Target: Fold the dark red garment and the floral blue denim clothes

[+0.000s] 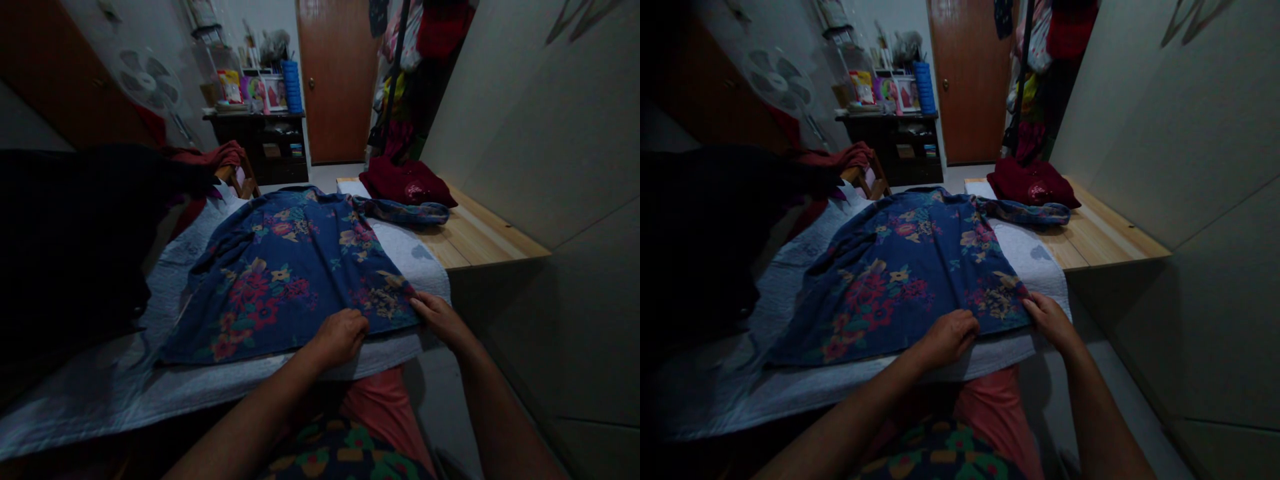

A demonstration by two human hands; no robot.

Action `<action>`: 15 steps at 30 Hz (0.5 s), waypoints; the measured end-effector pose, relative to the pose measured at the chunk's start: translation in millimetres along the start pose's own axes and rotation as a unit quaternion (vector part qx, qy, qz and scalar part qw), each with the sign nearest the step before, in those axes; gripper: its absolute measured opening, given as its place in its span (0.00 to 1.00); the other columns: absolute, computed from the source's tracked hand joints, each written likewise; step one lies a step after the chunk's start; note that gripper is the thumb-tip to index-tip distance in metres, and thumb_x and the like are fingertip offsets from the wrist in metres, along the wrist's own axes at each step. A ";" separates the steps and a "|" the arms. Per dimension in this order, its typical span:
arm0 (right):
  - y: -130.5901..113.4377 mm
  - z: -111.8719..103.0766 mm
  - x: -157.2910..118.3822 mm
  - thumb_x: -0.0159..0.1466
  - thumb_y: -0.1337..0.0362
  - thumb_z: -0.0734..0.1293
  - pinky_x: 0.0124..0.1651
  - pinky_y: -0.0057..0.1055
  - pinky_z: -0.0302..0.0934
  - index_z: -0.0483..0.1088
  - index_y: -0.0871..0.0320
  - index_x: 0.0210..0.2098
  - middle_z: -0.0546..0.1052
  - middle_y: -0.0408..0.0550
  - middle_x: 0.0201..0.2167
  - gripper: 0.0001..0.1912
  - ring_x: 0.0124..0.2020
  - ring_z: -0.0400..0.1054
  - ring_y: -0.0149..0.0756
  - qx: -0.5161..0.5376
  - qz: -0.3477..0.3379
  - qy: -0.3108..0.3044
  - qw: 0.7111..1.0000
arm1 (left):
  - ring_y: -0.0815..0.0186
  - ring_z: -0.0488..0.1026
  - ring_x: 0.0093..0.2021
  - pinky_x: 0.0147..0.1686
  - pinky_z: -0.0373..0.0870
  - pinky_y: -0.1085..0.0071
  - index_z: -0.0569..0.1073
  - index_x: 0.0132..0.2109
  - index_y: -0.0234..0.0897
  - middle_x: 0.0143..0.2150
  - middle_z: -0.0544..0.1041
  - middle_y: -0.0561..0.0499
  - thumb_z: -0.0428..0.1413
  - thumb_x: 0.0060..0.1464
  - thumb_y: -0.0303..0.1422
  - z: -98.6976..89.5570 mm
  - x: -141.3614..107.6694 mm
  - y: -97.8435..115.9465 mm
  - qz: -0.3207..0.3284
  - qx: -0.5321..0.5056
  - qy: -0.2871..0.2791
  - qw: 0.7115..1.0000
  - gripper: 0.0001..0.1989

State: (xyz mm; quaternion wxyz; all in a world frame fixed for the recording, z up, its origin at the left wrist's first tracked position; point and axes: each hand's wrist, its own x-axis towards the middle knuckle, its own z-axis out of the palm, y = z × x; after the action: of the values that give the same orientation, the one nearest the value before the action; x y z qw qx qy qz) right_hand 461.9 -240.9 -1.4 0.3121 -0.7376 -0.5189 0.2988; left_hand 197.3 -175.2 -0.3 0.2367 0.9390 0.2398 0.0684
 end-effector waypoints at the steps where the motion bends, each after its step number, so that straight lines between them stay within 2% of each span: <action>1: 1.5 0.1 0.6 0.62 0.50 0.61 0.37 0.32 0.63 0.76 0.58 0.40 0.79 0.49 0.35 0.20 0.36 0.71 0.41 0.012 -0.004 -0.007 1.000 | 0.64 0.70 0.42 0.41 0.66 0.71 0.72 0.42 0.39 0.40 0.74 0.49 0.49 0.58 0.27 -0.5 -1.5 1.2 0.009 0.010 -0.004 1.000 0.09; 3: 2.9 -0.4 1.2 0.61 0.49 0.61 0.37 0.31 0.63 0.75 0.60 0.39 0.78 0.49 0.35 0.21 0.36 0.70 0.41 0.041 -0.013 -0.030 0.999 | 0.64 0.69 0.42 0.40 0.66 0.71 0.72 0.41 0.40 0.40 0.73 0.49 0.49 0.57 0.25 -0.9 -3.2 1.9 0.009 0.033 -0.018 0.999 0.09; 6: 1.3 -3.2 -0.8 0.60 0.49 0.63 0.34 0.30 0.61 0.74 0.60 0.36 0.77 0.48 0.31 0.20 0.33 0.69 0.39 0.044 -0.008 -0.019 0.999 | 0.64 0.69 0.43 0.42 0.66 0.70 0.72 0.43 0.41 0.40 0.73 0.50 0.51 0.56 0.26 0.6 -3.0 0.4 -0.001 0.045 -0.032 0.998 0.09; 11: 7.0 -9.2 -4.6 0.60 0.50 0.63 0.33 0.29 0.62 0.74 0.59 0.37 0.77 0.47 0.31 0.19 0.31 0.69 0.38 0.052 -0.020 -0.049 0.997 | 0.63 0.68 0.46 0.45 0.66 0.69 0.71 0.51 0.45 0.44 0.72 0.50 0.50 0.57 0.26 4.5 -3.0 0.7 -0.002 0.030 -0.035 0.999 0.17; 13: 10.1 -11.3 -3.3 0.60 0.52 0.63 0.35 0.31 0.63 0.73 0.58 0.38 0.77 0.47 0.32 0.17 0.33 0.70 0.39 -0.001 -0.021 -0.051 0.998 | 0.62 0.67 0.46 0.45 0.66 0.68 0.70 0.54 0.47 0.44 0.71 0.49 0.50 0.56 0.25 5.4 -4.1 2.3 -0.008 0.031 -0.037 0.999 0.20; 15: 5.2 -13.3 0.2 0.59 0.54 0.64 0.39 0.34 0.63 0.72 0.58 0.39 0.77 0.50 0.34 0.16 0.36 0.70 0.42 -0.104 -0.028 0.003 0.994 | 0.61 0.67 0.46 0.45 0.66 0.66 0.70 0.56 0.49 0.45 0.71 0.49 0.51 0.56 0.27 5.4 -5.7 3.2 -0.010 0.021 -0.038 0.999 0.22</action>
State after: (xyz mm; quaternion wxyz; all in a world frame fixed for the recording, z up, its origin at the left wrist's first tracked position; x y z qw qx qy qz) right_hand 475.1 -244.1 2.9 0.2430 -0.7520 -0.5671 0.2321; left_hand 195.0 -182.6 -3.5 0.2269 0.9433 0.2409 0.0254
